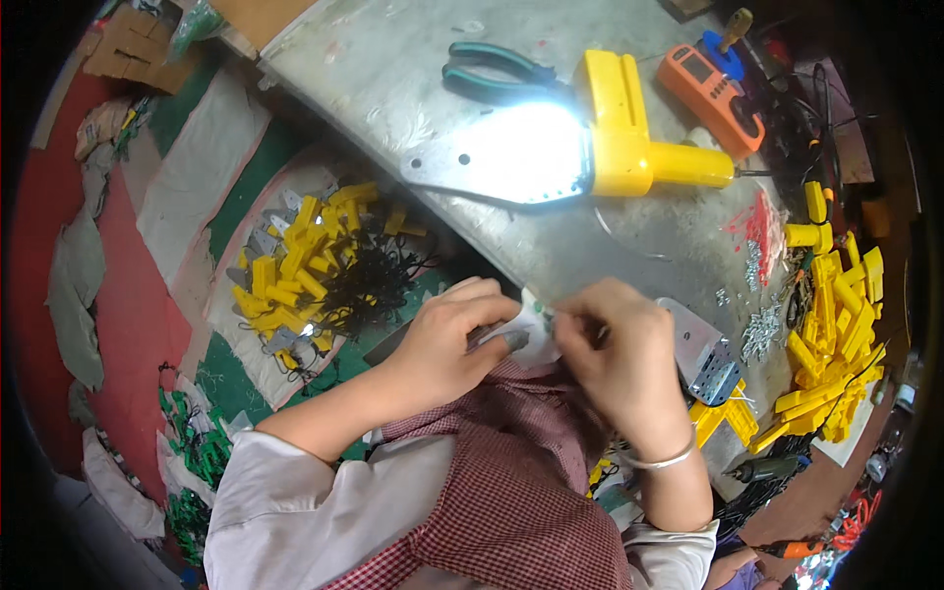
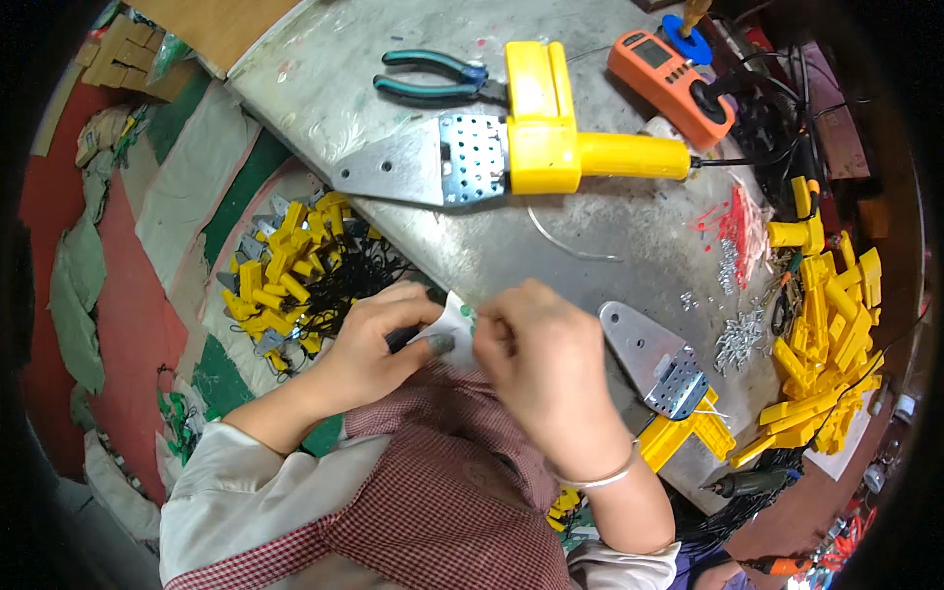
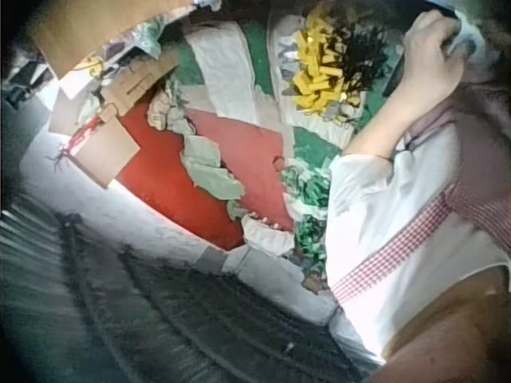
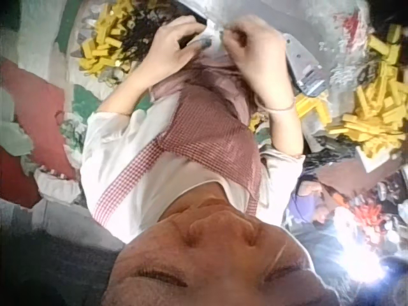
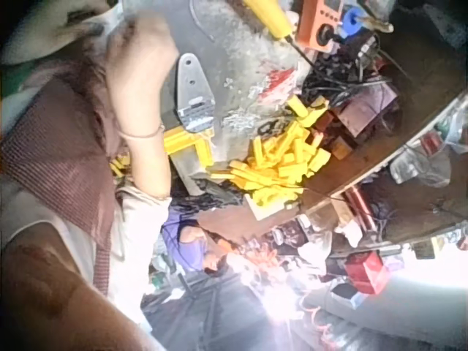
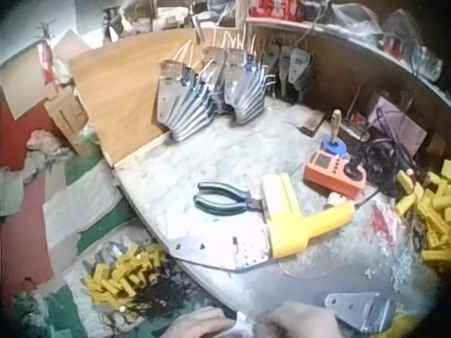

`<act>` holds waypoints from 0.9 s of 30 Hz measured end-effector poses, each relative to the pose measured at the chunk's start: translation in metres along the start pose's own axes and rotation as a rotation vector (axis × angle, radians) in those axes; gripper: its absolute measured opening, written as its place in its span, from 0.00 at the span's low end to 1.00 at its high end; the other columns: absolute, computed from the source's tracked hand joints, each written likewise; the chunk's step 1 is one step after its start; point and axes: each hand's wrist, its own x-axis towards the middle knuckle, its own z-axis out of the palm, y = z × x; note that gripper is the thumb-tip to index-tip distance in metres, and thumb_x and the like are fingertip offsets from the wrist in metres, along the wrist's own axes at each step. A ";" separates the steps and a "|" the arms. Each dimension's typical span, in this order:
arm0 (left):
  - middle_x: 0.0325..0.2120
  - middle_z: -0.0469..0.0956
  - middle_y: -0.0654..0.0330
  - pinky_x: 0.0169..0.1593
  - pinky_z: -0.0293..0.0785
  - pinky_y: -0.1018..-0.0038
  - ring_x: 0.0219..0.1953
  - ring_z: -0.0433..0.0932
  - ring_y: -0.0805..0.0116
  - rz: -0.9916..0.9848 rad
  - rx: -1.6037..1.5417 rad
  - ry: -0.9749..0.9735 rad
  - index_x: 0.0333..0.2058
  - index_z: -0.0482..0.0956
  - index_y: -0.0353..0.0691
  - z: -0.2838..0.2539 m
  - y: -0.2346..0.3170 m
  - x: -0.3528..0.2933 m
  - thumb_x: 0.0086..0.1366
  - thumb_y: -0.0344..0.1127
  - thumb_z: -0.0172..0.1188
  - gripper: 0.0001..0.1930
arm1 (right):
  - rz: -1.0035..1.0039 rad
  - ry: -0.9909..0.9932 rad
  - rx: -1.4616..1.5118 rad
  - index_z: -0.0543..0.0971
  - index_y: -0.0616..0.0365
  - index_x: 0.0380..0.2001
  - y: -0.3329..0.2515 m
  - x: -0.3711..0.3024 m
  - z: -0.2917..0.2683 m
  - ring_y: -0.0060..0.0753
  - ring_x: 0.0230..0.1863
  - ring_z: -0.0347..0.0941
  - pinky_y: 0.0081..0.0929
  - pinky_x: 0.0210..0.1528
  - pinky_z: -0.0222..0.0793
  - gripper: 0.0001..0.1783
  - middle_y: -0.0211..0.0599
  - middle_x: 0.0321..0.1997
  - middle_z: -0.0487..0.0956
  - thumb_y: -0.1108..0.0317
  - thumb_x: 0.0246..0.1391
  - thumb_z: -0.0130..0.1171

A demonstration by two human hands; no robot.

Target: Assembling yellow plastic housings and metal components, including soldering wires and securing with screws.

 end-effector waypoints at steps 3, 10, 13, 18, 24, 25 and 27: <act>0.29 0.74 0.56 0.34 0.70 0.66 0.33 0.74 0.58 -0.021 0.172 0.026 0.32 0.78 0.36 -0.028 0.010 0.010 0.47 0.29 0.67 0.12 | 0.052 0.178 0.081 0.79 0.62 0.25 0.015 0.024 -0.047 0.33 0.23 0.74 0.26 0.27 0.67 0.02 0.39 0.22 0.76 0.75 0.45 0.60; 0.44 0.71 0.51 0.50 0.67 0.59 0.47 0.70 0.48 0.307 0.634 0.227 0.45 0.75 0.38 -0.028 0.015 0.070 0.39 0.30 0.69 0.28 | -0.171 0.438 -0.224 0.83 0.58 0.24 0.073 0.123 -0.060 0.45 0.30 0.77 0.39 0.36 0.73 0.08 0.43 0.27 0.80 0.67 0.44 0.57; 0.46 0.71 0.51 0.53 0.64 0.56 0.49 0.69 0.47 0.261 0.698 0.202 0.47 0.74 0.37 -0.021 0.023 0.070 0.41 0.29 0.68 0.29 | -0.195 0.340 -0.176 0.84 0.56 0.24 0.070 0.125 -0.057 0.43 0.38 0.75 0.38 0.42 0.72 0.08 0.40 0.30 0.80 0.69 0.43 0.57; 0.45 0.73 0.48 0.50 0.69 0.58 0.45 0.72 0.46 0.361 0.670 0.245 0.46 0.74 0.36 -0.026 0.030 0.085 0.44 0.25 0.63 0.25 | -0.428 0.452 -0.365 0.82 0.54 0.36 0.061 0.108 -0.122 0.43 0.44 0.73 0.36 0.47 0.71 0.15 0.37 0.39 0.79 0.76 0.41 0.56; 0.36 0.77 0.54 0.46 0.69 0.60 0.44 0.75 0.54 0.393 0.896 0.028 0.51 0.71 0.38 0.086 0.063 0.188 0.54 0.35 0.57 0.24 | -0.220 0.306 -1.097 0.78 0.52 0.47 0.112 0.126 -0.212 0.48 0.50 0.71 0.42 0.52 0.67 0.25 0.41 0.46 0.77 0.71 0.40 0.65; 0.39 0.78 0.57 0.43 0.69 0.63 0.44 0.75 0.59 0.436 1.133 0.011 0.56 0.66 0.36 0.100 0.060 0.195 0.55 0.36 0.58 0.29 | -0.204 0.305 -0.989 0.79 0.53 0.44 0.129 0.127 -0.229 0.48 0.49 0.71 0.43 0.51 0.67 0.21 0.40 0.43 0.78 0.73 0.41 0.62; 0.42 0.77 0.56 0.39 0.70 0.64 0.43 0.76 0.62 0.453 1.012 -0.081 0.58 0.65 0.32 0.106 0.069 0.200 0.57 0.38 0.56 0.30 | -0.421 0.361 -1.075 0.78 0.59 0.41 0.124 0.109 -0.244 0.47 0.49 0.71 0.38 0.52 0.66 0.15 0.43 0.43 0.78 0.75 0.47 0.56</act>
